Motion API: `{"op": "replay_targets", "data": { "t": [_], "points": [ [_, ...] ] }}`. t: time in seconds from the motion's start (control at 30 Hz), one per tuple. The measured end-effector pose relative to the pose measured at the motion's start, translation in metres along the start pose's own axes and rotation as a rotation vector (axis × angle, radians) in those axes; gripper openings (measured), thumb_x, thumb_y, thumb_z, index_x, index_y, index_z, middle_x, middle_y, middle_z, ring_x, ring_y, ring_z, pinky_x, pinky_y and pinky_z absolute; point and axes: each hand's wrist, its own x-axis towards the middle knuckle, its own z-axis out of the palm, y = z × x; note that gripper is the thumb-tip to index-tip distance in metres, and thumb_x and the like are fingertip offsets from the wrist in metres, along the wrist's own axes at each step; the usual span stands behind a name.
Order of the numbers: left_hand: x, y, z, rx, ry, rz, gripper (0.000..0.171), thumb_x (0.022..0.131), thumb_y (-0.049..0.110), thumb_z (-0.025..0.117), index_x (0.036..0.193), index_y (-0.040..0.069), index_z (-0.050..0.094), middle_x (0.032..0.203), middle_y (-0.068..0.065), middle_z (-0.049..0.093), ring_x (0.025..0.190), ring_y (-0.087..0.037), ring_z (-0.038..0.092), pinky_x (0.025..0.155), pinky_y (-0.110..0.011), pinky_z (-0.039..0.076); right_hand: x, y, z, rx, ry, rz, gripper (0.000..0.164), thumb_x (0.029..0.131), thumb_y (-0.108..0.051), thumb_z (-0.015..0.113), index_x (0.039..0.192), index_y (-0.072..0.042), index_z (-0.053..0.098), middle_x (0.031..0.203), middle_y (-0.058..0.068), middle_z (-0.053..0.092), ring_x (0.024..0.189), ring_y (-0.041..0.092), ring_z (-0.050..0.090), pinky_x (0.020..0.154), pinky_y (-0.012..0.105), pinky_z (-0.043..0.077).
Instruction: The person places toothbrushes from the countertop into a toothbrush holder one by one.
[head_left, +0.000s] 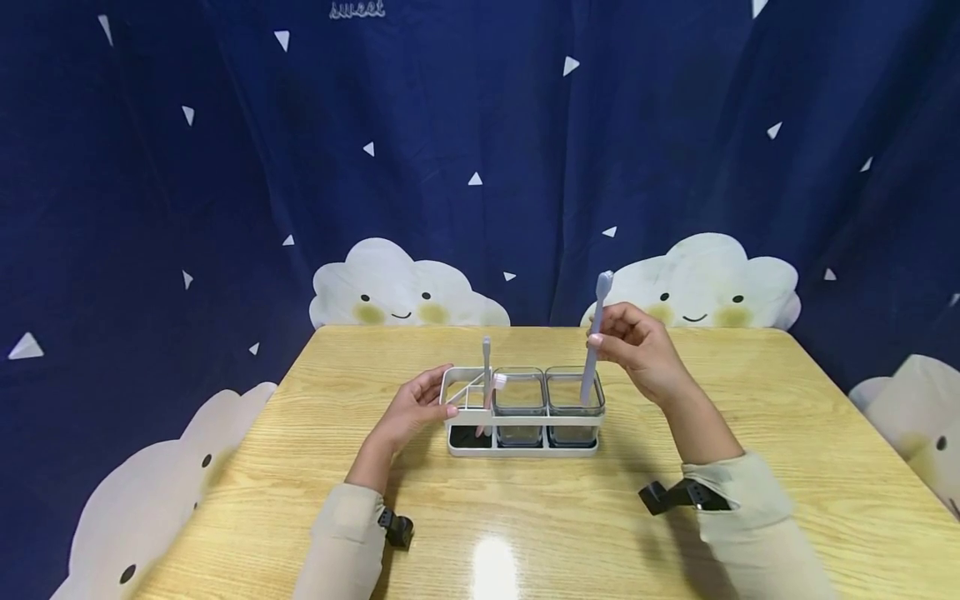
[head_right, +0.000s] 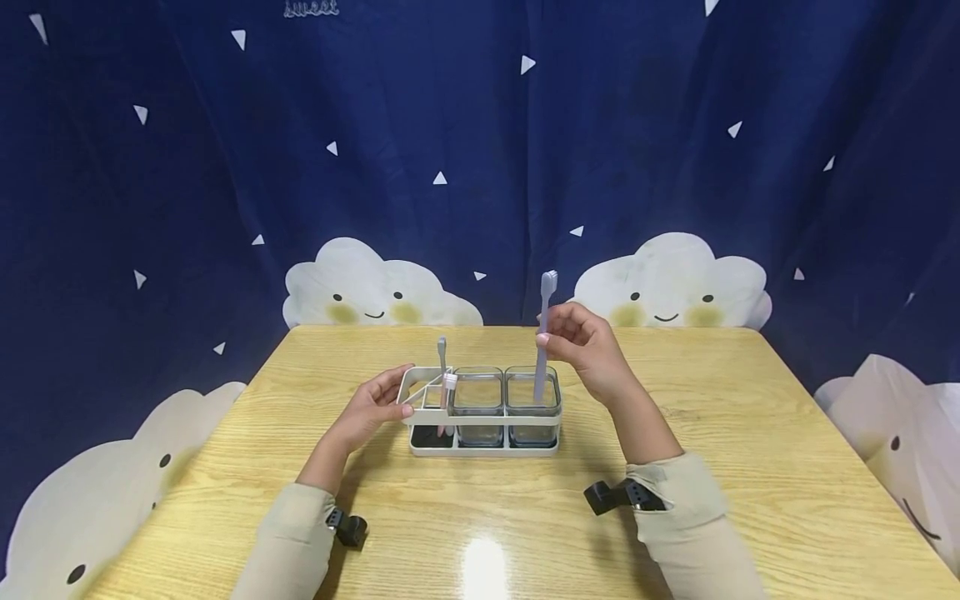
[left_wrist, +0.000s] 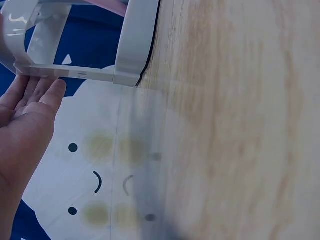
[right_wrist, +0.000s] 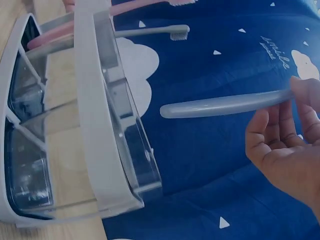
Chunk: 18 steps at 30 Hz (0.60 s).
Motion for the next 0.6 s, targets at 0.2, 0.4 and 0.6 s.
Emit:
{"op": "replay_targets", "data": {
  "t": [0.2,0.4,0.6],
  "points": [
    [0.000,0.002,0.000,-0.020,-0.013,0.004,0.072,0.079,-0.009,0.067,0.141,-0.006,0.030,0.138,-0.026,0.038,0.130,-0.039,0.030,0.101,-0.032,0.033,0.008,0.002,0.012,-0.027,0.003,0.023,0.021,0.085,0.015,0.055,0.097,-0.003,0.056,0.088,0.007,0.058,0.077,0.015,0.058,0.068,0.028,0.053],
    [0.000,0.002,0.000,-0.028,-0.014,0.004,0.070,0.079,-0.011,0.065,0.140,-0.007,0.031,0.138,-0.027,0.038,0.128,-0.036,0.034,0.104,-0.042,0.028,0.015,0.004,0.021,-0.016,0.000,0.024,0.023,0.084,0.014,0.056,0.096,-0.006,0.057,0.087,0.006,0.056,0.076,0.015,0.057,0.068,0.028,0.053],
    [0.000,0.002,0.000,-0.035,-0.022,0.010,0.069,0.080,-0.010,0.065,0.140,-0.007,0.031,0.137,-0.029,0.037,0.128,-0.039,0.033,0.104,-0.046,0.026,0.020,0.008,0.029,0.051,0.026,0.029,0.023,0.086,0.012,0.054,0.096,-0.009,0.058,0.085,0.004,0.053,0.077,0.015,0.055,0.069,0.030,0.052]
  ]
}}
